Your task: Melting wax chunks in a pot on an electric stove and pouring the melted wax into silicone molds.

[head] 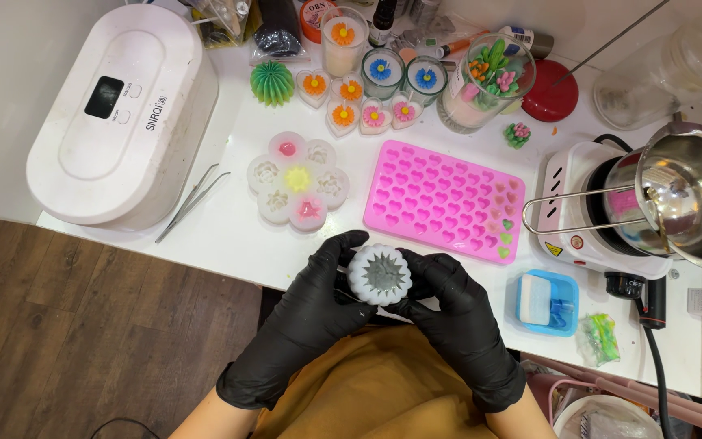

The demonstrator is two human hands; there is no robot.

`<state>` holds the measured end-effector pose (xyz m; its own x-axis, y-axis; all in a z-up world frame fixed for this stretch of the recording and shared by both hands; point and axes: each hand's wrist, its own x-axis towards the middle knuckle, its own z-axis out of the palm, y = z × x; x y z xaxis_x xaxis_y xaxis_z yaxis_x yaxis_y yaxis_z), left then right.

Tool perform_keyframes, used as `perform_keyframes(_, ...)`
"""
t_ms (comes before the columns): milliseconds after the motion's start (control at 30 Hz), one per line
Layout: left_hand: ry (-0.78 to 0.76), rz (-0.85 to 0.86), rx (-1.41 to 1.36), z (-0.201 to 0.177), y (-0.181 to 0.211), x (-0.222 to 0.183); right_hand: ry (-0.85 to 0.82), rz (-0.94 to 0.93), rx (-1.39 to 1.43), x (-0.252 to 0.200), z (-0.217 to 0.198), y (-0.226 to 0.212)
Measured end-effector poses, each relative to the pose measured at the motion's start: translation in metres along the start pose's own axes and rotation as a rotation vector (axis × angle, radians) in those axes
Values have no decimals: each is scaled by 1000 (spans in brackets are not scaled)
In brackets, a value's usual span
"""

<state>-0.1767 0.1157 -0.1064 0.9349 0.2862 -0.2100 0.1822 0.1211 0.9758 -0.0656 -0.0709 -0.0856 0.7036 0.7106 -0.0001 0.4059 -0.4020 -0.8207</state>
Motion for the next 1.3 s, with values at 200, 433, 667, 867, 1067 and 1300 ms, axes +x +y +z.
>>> perform_keyframes(200,21,41,-34,6,10,-6,-27,1,-3,-3,-5,-2)
perform_keyframes(433,3,87,-234,12,-2,-20,-92,-25,112,-10,-9,-11)
perform_keyframes(667,134,107,-266,12,-2,-48,-177,-5,130,-16,-1,-29)
perform_keyframes(867,159,69,-394,7,-1,-73,-289,40,226,-15,4,-58)
perform_keyframes(1067,269,134,-431,9,-8,-91,-395,-30,213,-8,8,-65)
perform_keyframes(1300,394,178,-555,5,2,-124,-486,-161,142,0,22,-75)
